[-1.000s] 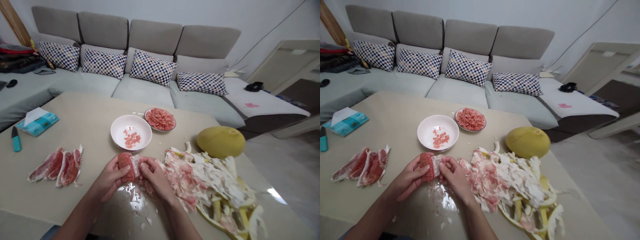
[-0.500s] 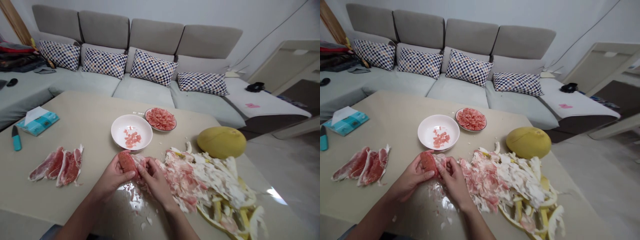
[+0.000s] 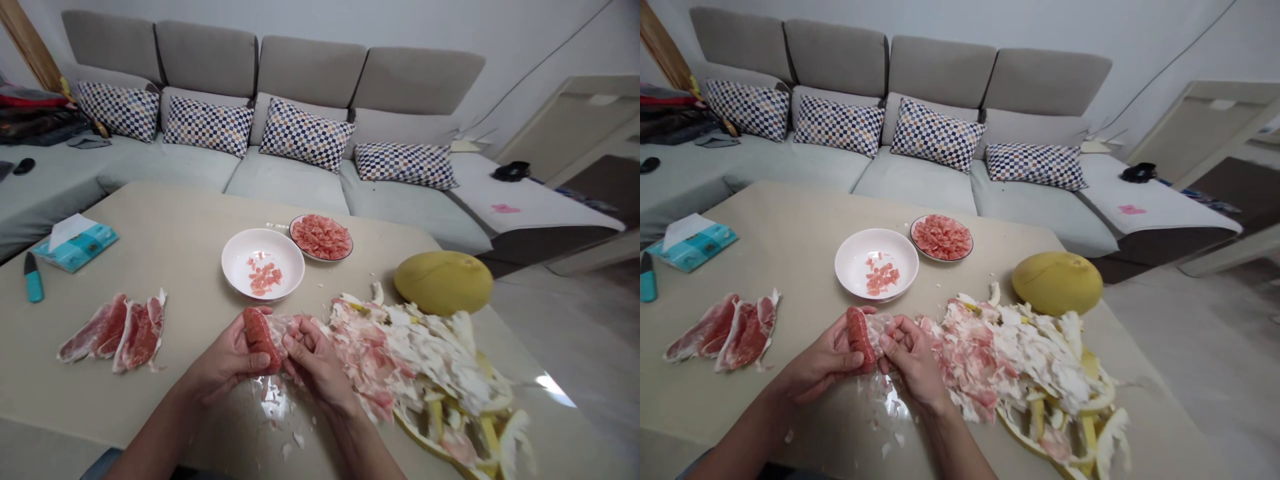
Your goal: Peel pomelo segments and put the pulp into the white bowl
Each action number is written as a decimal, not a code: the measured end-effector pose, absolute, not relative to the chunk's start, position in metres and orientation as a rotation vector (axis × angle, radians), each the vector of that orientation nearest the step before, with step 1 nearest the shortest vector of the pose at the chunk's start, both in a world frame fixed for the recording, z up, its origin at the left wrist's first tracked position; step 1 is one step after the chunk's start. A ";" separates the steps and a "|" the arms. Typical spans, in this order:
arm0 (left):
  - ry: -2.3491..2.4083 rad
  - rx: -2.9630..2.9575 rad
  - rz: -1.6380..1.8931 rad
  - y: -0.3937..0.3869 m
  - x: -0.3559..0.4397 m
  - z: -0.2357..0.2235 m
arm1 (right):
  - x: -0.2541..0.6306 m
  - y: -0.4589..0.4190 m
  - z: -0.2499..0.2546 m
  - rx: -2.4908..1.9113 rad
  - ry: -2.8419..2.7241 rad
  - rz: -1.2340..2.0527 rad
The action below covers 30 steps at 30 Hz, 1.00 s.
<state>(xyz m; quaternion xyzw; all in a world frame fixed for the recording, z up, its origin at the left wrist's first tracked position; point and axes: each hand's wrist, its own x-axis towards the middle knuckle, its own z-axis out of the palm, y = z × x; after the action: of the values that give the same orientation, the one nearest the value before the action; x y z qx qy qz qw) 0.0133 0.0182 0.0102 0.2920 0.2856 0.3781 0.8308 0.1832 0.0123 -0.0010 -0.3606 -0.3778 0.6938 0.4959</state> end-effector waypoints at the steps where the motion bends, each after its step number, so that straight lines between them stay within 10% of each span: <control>1: 0.608 0.620 0.806 0.018 0.014 0.011 | 0.183 0.013 -0.002 -0.870 -0.908 1.687; 17: 0.664 0.536 0.998 0.023 0.012 0.021 | 0.190 0.013 0.000 -1.094 -1.744 0.439; 30: 0.797 0.532 1.047 0.021 0.016 0.015 | 0.185 0.016 -0.004 -0.887 -1.915 0.173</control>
<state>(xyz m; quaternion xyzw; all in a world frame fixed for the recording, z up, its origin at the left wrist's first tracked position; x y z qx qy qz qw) 0.0159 0.0210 0.0145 0.2444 0.3658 0.4805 0.7587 0.1846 0.0158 -0.0036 -0.3650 -0.7885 0.0713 0.4899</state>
